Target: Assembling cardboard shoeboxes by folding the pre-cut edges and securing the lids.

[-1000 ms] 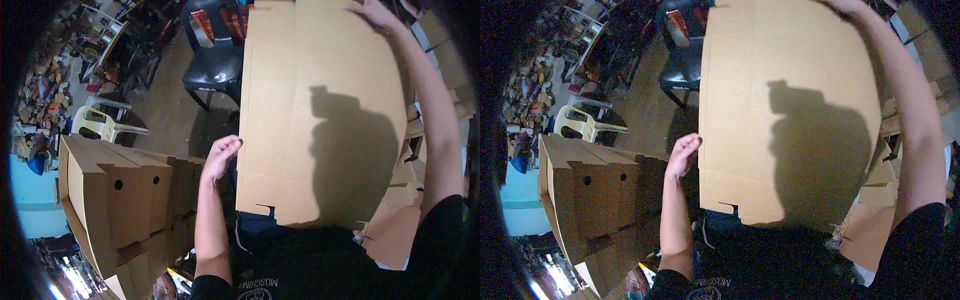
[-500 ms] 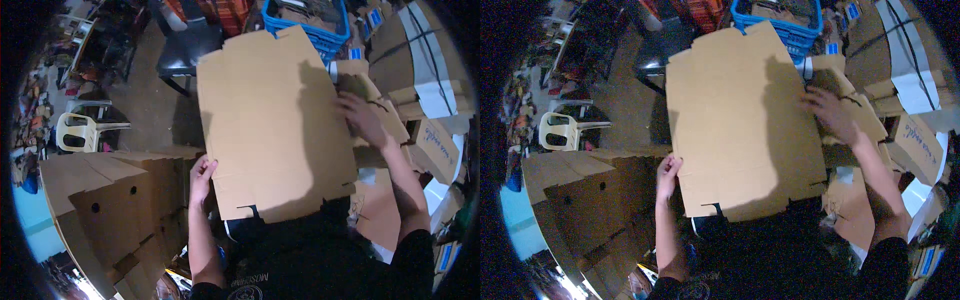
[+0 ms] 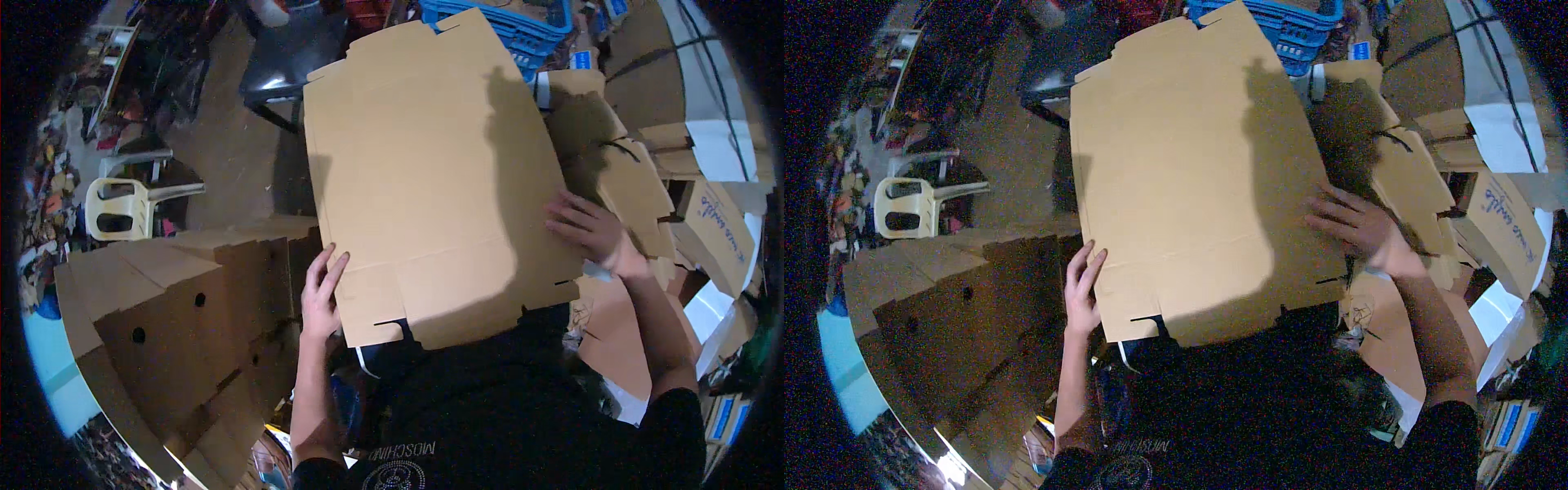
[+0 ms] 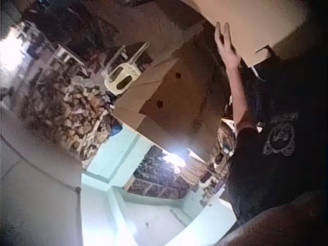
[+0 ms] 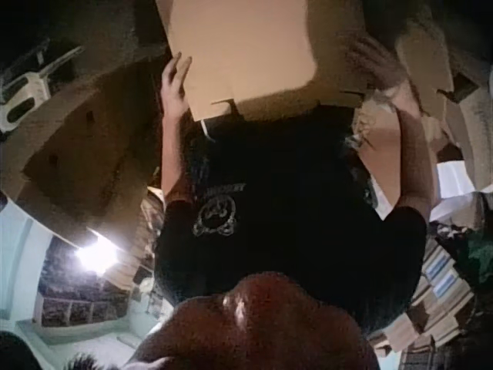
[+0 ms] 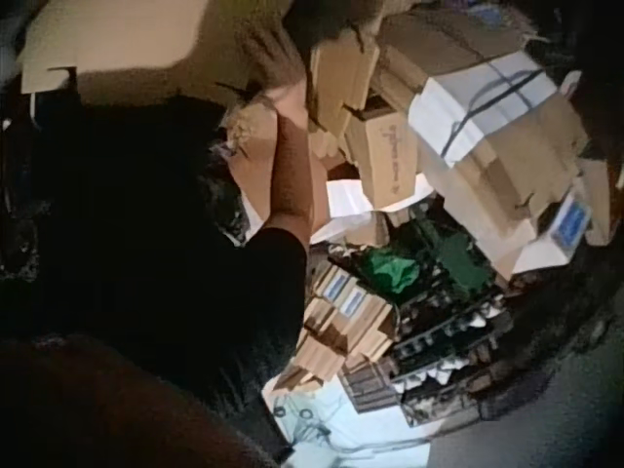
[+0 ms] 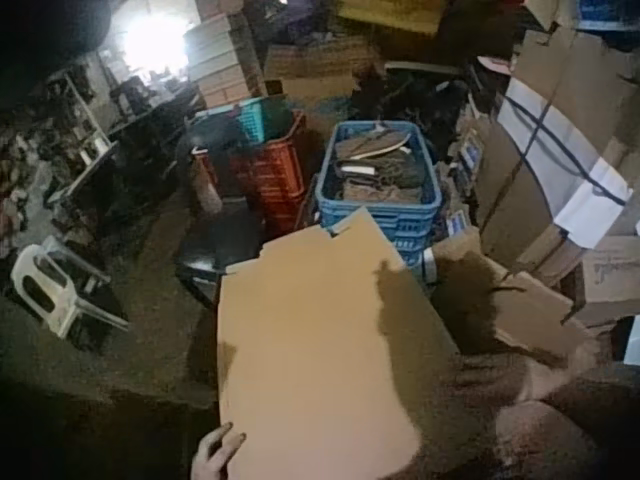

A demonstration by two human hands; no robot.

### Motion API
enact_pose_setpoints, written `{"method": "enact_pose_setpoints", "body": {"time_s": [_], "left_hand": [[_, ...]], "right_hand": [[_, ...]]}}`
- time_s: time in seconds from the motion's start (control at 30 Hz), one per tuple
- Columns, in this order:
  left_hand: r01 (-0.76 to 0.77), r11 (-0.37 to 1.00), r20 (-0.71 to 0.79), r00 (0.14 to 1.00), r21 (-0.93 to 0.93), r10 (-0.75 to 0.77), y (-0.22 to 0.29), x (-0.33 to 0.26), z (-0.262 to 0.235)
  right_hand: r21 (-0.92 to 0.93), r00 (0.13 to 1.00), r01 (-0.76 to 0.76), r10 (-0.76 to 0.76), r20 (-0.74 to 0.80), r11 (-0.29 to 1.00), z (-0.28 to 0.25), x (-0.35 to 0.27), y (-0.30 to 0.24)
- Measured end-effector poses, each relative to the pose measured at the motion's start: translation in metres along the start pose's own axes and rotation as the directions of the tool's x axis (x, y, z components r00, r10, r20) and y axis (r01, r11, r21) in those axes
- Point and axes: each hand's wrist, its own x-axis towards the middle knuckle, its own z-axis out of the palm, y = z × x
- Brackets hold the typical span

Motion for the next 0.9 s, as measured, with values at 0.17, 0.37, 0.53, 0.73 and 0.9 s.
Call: {"method": "enact_pose_setpoints", "body": {"time_s": [0.17,0.37,0.53,0.73,0.9], "left_hand": [[-0.153,0.988,-0.117,0.982,-0.015,0.15,-0.007,0.005,-0.001],[0.093,0.849,-0.378,0.866,-0.521,-0.327,-0.012,0.019,0.02],[0.027,0.756,-0.523,0.706,-0.654,-0.477,0.012,0.045,0.041],[-0.066,0.916,-0.447,0.885,-0.396,-0.129,0.046,0.078,0.003],[-0.292,0.955,-0.234,0.934,-0.056,0.271,0.084,0.11,-0.019]], "right_hand": [[0.178,0.993,-0.082,0.095,-0.07,0.981,0.005,0.004,0.014],[0.67,0.812,-0.422,0.583,-0.019,0.61,0.031,-0.005,0.047],[0.813,0.545,-0.42,0.828,-0.129,0.403,0.078,0.006,0.056],[0.526,0.674,-0.258,0.541,-0.504,0.811,0.013,0.072,0.007],[-0.079,0.965,0.013,-0.033,-0.26,0.997,-0.043,0.131,-0.06]]}}
